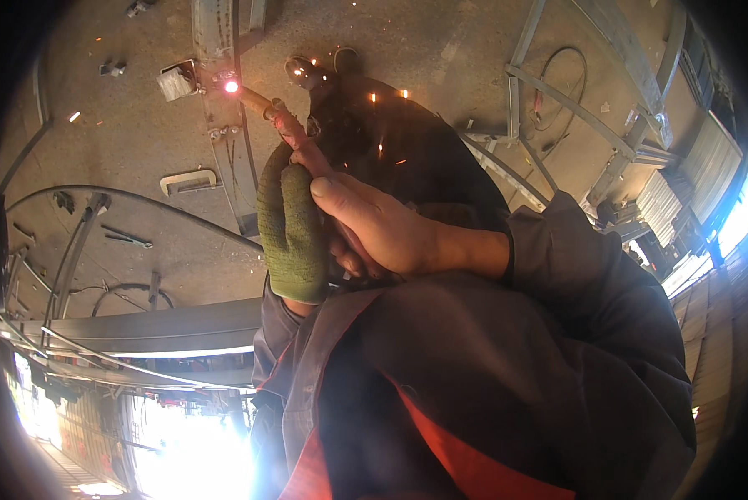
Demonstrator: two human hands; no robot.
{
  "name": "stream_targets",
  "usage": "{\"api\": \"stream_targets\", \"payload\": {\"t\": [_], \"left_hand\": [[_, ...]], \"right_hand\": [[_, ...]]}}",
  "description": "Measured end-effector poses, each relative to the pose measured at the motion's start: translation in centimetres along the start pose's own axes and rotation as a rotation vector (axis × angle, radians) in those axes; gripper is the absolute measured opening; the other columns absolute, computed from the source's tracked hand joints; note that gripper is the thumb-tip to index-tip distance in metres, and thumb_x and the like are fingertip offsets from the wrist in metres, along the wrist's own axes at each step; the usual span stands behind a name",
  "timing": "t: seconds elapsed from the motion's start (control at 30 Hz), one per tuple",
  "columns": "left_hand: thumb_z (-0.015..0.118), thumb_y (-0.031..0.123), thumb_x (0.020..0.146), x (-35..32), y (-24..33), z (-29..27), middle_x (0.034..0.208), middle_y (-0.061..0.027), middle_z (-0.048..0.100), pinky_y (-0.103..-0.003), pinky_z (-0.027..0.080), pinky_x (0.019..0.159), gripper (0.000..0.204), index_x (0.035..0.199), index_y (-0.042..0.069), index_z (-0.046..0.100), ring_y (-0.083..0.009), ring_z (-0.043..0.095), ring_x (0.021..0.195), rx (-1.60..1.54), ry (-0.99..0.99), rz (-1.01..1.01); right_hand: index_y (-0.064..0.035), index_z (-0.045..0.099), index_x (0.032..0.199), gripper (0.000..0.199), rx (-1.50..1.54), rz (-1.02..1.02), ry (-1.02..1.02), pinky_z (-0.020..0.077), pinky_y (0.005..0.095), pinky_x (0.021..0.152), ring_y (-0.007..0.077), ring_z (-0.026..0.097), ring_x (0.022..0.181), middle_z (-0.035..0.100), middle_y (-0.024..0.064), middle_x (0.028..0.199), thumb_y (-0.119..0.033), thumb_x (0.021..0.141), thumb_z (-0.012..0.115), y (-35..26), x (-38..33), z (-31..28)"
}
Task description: The person welds a metal frame using a welding torch, producing bright sparks and smoke. The welder holds the torch with one hand and stabilizes the frame with the other, moving along the joint to create a continuous weld.
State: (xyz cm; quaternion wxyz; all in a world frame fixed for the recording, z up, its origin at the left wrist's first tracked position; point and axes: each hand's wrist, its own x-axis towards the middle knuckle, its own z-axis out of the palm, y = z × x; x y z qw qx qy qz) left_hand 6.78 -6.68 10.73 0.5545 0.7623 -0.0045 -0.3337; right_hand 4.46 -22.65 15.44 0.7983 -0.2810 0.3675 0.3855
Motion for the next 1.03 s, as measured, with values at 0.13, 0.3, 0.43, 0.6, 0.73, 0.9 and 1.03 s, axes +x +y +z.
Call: {"api": "stream_targets", "payload": {"t": [0.13,0.3,0.43,0.6,0.73,0.9,1.03], "left_hand": [[0.055,0.018,0.114,1.0,-0.2,-0.4,0.141,-0.0233,0.063,-0.040,0.053,0.104,0.042,0.148,-0.006,0.055,-0.0318,0.065,0.125,0.486,0.088,0.523],[0.060,0.011,0.107,0.4,-0.8,-0.2,0.149,-0.0268,0.057,-0.049,0.052,0.108,0.042,0.147,-0.002,0.057,-0.0442,0.061,0.131,0.278,-0.015,0.282],[0.061,0.010,0.105,-0.1,-1.1,-0.1,0.151,-0.0270,0.055,-0.050,0.051,0.109,0.043,0.147,0.000,0.057,-0.0456,0.059,0.133,0.236,-0.022,0.237],[0.057,0.007,0.105,-0.3,-1.5,-0.2,0.156,-0.0258,0.052,-0.047,0.052,0.109,0.048,0.152,-0.004,0.052,-0.0413,0.059,0.136,0.483,0.007,0.409],[0.058,0.011,0.107,0.0,-1.1,0.0,0.148,-0.0293,0.056,-0.049,0.052,0.108,0.039,0.143,-0.002,0.059,-0.0455,0.061,0.131,0.291,-0.011,0.291],[0.059,0.012,0.107,0.0,-0.7,0.3,0.148,-0.0295,0.056,-0.049,0.052,0.108,0.037,0.141,-0.002,0.060,-0.0465,0.061,0.131,0.280,-0.018,0.254],[0.061,0.012,0.106,0.0,-1.1,0.5,0.150,-0.0292,0.055,-0.050,0.052,0.109,0.037,0.141,-0.001,0.060,-0.0470,0.060,0.132,0.275,0.009,0.296]], "right_hand": [[-0.0191,0.013,0.176,0.070,-0.017,0.083,0.044,0.0460,0.0252,0.056,0.0094,0.052,0.065,0.057,0.0032,0.089,-0.051,0.117,0.035,0.0,0.1,-0.2],[-0.0170,0.020,0.175,0.070,0.016,-0.005,0.019,0.0458,0.0254,0.056,0.0093,0.052,0.064,0.058,0.0024,0.090,-0.052,0.117,0.037,0.2,0.1,0.0],[-0.0153,0.024,0.173,0.069,0.028,0.004,0.026,0.0456,0.0254,0.056,0.0095,0.052,0.064,0.059,0.0026,0.090,-0.053,0.117,0.038,0.2,0.0,0.1],[-0.0163,0.022,0.174,0.067,-0.002,-0.028,-0.012,0.0463,0.0252,0.057,0.0093,0.052,0.065,0.058,0.0017,0.092,-0.050,0.118,0.038,-0.4,-0.2,-0.2],[-0.0142,0.023,0.173,0.068,0.038,-0.006,0.010,0.0469,0.0253,0.058,0.0090,0.052,0.068,0.058,0.0019,0.092,-0.051,0.117,0.039,-0.4,-0.3,0.1],[-0.0102,0.036,0.164,0.067,0.029,0.037,-0.002,0.0469,0.0255,0.057,0.0093,0.053,0.065,0.058,0.0027,0.088,-0.056,0.115,0.041,-0.4,-0.2,-0.4],[-0.0103,0.040,0.161,0.068,0.040,0.036,0.043,0.0466,0.0256,0.056,0.0105,0.055,0.064,0.059,0.0038,0.086,-0.059,0.114,0.042,-0.2,-0.3,-0.3]]}}
